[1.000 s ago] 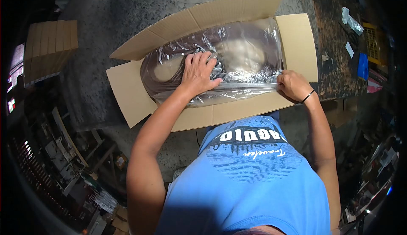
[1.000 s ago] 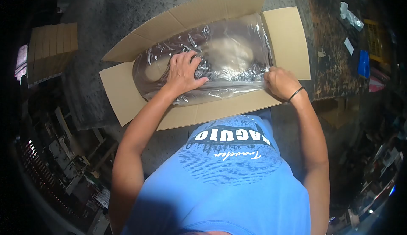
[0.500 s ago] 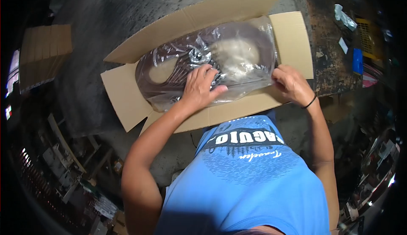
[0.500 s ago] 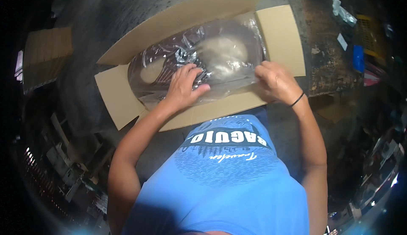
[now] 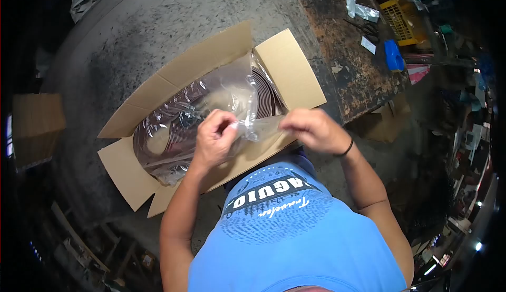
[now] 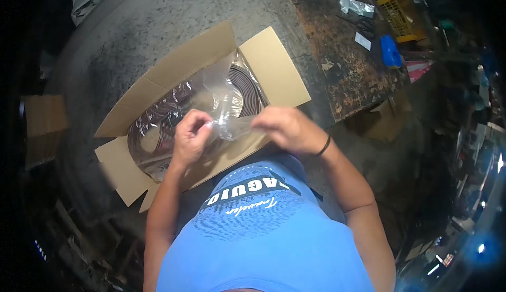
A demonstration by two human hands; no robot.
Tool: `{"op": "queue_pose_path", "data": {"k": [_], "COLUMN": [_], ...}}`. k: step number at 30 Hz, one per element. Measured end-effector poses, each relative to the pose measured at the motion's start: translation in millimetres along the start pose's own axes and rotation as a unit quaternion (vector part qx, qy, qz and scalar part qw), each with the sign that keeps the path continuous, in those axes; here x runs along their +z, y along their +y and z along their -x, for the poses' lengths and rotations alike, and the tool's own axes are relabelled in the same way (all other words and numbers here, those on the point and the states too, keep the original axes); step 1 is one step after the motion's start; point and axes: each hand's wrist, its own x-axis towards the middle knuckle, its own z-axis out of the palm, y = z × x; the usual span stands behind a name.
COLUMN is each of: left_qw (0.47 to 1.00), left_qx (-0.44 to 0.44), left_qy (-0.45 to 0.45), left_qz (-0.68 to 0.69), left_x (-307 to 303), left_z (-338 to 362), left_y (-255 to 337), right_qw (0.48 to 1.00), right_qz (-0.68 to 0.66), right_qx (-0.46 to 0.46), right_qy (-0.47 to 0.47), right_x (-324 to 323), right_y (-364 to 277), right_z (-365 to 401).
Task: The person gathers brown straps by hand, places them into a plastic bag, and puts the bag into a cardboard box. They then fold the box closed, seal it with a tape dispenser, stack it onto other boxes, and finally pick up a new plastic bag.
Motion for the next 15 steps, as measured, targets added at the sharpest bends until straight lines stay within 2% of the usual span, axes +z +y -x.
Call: {"op": "queue_pose_path", "data": {"k": [1,2,4,5,7,9,11,12,13,15], "left_qw": [0.999,0.999,0.994,0.994,0.988,0.988,0.993,0.987,0.977,0.919], "left_qx": [-0.015,-0.019,-0.067,-0.072,-0.110,-0.112,-0.068,-0.051,-0.043,-0.027], "left_qy": [0.022,0.029,0.039,0.051,0.075,0.085,0.095,0.151,0.191,0.258], "left_qz": [0.031,0.021,0.071,0.061,0.076,0.064,-0.021,-0.022,-0.087,-0.296], "left_x": [-1.7,-0.4,5.5,10.8,24.0,34.0,48.2,56.5,60.3,81.6], "left_z": [4.8,9.5,18.8,23.0,27.2,31.5,32.1,32.2,31.6,22.1], "left_y": [-0.9,-1.3,-0.7,2.0,10.1,19.8,35.0,41.9,48.6,75.1], "right_qw": [0.999,0.994,0.973,0.953,0.870,0.876,0.870,0.859,0.860,0.897], "right_qz": [0.019,0.061,0.159,0.211,0.356,0.350,0.353,0.362,0.358,0.263], "right_qx": [0.043,0.089,0.042,0.020,0.019,-0.006,-0.024,-0.028,-0.033,-0.109], "right_qy": [0.006,-0.032,-0.159,-0.217,-0.342,-0.331,-0.344,-0.360,-0.363,-0.337], "right_x": [-10.5,-17.4,-18.6,-13.2,9.1,34.3,38.3,36.7,34.9,21.7], "right_y": [13.7,24.3,54.8,64.3,75.9,96.2,99.5,96.4,98.0,106.8], "right_z": [-1.6,-8.6,-26.5,-37.8,-66.4,-78.5,-81.8,-80.1,-74.4,-59.1]}}
